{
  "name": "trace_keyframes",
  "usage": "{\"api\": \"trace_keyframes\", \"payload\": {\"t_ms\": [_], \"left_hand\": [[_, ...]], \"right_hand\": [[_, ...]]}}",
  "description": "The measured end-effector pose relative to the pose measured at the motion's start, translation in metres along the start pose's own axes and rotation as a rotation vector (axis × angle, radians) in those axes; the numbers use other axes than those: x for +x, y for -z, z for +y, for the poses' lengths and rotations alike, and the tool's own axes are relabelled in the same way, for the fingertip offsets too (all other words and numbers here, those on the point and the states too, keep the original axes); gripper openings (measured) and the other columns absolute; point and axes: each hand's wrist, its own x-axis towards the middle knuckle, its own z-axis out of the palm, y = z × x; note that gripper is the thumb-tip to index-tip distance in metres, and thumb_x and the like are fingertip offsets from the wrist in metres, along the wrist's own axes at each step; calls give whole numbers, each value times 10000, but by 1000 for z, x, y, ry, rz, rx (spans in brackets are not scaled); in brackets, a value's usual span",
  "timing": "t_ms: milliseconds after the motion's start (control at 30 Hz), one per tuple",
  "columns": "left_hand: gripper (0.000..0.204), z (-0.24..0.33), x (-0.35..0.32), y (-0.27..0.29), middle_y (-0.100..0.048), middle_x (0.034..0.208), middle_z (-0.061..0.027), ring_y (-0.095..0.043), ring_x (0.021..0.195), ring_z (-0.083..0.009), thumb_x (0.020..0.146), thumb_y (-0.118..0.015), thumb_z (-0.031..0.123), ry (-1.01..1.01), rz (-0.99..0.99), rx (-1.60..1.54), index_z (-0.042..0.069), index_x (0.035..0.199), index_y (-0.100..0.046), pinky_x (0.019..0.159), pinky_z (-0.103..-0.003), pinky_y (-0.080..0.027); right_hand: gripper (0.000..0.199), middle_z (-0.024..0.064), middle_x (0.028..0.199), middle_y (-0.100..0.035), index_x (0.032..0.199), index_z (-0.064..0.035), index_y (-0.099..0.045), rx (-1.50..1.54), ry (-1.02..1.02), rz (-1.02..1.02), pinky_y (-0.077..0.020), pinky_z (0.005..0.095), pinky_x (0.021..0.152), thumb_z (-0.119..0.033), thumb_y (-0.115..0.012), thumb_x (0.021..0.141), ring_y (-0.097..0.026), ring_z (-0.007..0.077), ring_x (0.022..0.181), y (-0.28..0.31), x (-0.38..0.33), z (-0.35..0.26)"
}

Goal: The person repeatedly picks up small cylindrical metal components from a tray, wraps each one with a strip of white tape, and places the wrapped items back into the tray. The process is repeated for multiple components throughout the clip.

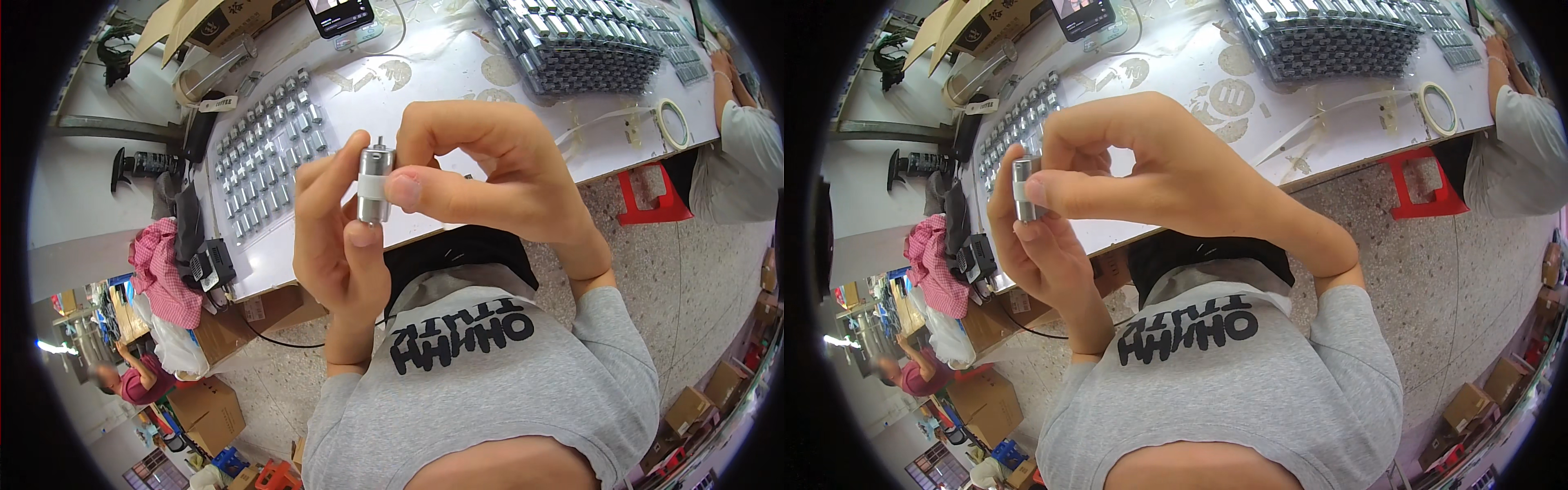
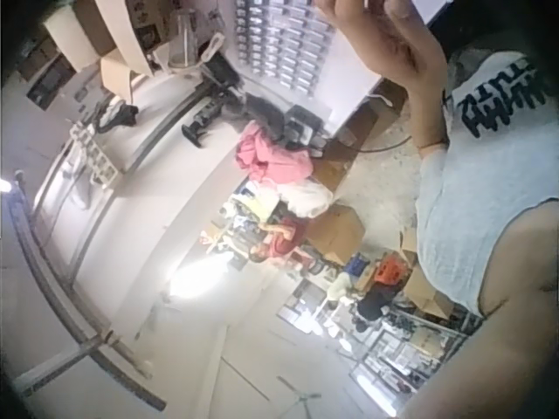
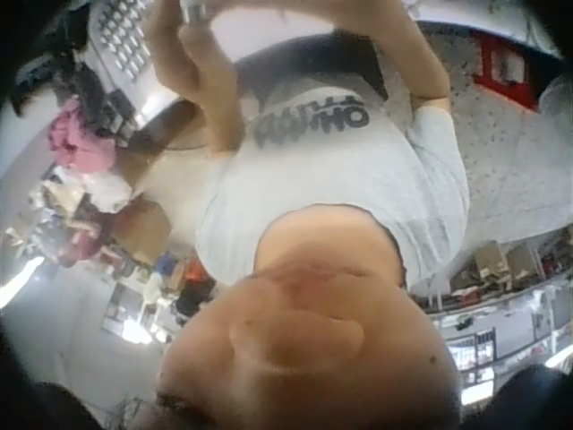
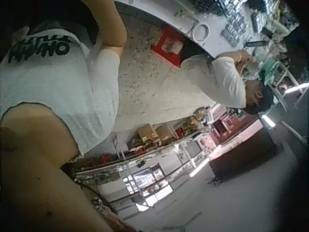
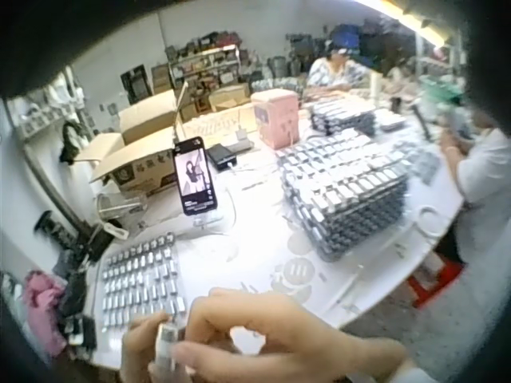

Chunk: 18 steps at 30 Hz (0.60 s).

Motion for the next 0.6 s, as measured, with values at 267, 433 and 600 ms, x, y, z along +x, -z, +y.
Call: {"api": "trace_keyframes", "payload": {"t_ms": [267, 433, 600], "left_hand": [[444, 24, 18, 15, -578, 994, -132, -570, 800, -157, 672, -671, -7, -69, -191, 401, -36, 1090, -526, 642, -246, -517], [439, 30, 23, 19, -591, 994, -132, -605, 784, -194, 628, -675, -83, -61, -247, 392, -33, 1039, -528, 636, -257, -535], [445, 26, 16, 18, -575, 1001, -152, -618, 810, -222, 647, -669, -74, -7, -155, 191, -42, 1050, -483, 638, -262, -540]], "right_hand": [[152, 32, 572, -477, 755, -1, -540, -230, -71, -13, -346, 236, 486, -139, -602, 770, -416, 92, 518, 0, -2, -4], [105, 26, 581, -467, 787, 0, -549, -298, -11, -23, -332, 227, 473, -92, -596, 764, -412, 89, 507, 2, -6, -4], [60, 17, 643, -525, 795, 19, -576, -284, -21, -28, -327, 190, 473, -28, -591, 761, -437, 54, 520, 4, -12, -18]]}}
